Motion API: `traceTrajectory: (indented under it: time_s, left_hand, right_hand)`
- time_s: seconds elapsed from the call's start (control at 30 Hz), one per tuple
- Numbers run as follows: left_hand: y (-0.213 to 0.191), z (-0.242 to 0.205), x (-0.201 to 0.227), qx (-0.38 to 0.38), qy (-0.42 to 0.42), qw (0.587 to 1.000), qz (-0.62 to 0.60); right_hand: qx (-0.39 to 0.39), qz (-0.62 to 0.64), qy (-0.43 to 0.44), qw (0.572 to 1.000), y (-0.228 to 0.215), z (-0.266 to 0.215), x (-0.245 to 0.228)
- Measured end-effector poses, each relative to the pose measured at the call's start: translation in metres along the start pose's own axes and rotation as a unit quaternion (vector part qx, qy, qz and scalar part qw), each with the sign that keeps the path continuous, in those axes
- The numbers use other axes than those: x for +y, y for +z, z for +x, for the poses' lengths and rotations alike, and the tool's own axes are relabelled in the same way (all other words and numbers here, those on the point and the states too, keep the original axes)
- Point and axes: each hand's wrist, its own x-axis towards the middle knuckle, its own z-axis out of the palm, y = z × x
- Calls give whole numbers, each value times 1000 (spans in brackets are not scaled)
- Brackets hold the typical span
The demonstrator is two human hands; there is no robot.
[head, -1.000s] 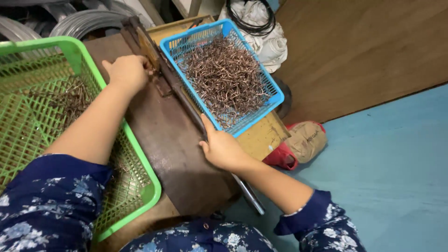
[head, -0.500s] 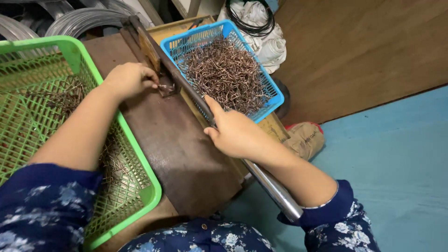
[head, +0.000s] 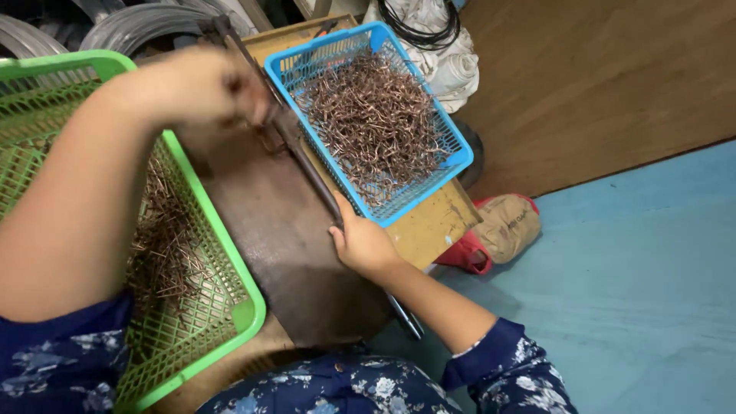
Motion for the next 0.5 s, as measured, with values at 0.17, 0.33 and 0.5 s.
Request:
traceTrajectory:
  time_s: [0.17,0.33,0.5]
  left_hand:
    - [50,27,-18,176,-87,979,-51]
    - [74,-7,-28,197,-138,969,-60]
    - [83,-54,-43,202,-186,953,-126]
  right_hand:
    - [16,26,2,1000,-2,1,0]
    - [21,23,-23,999,-2,-1,-2]
    - [15,21,3,1000,-1,-2,-4]
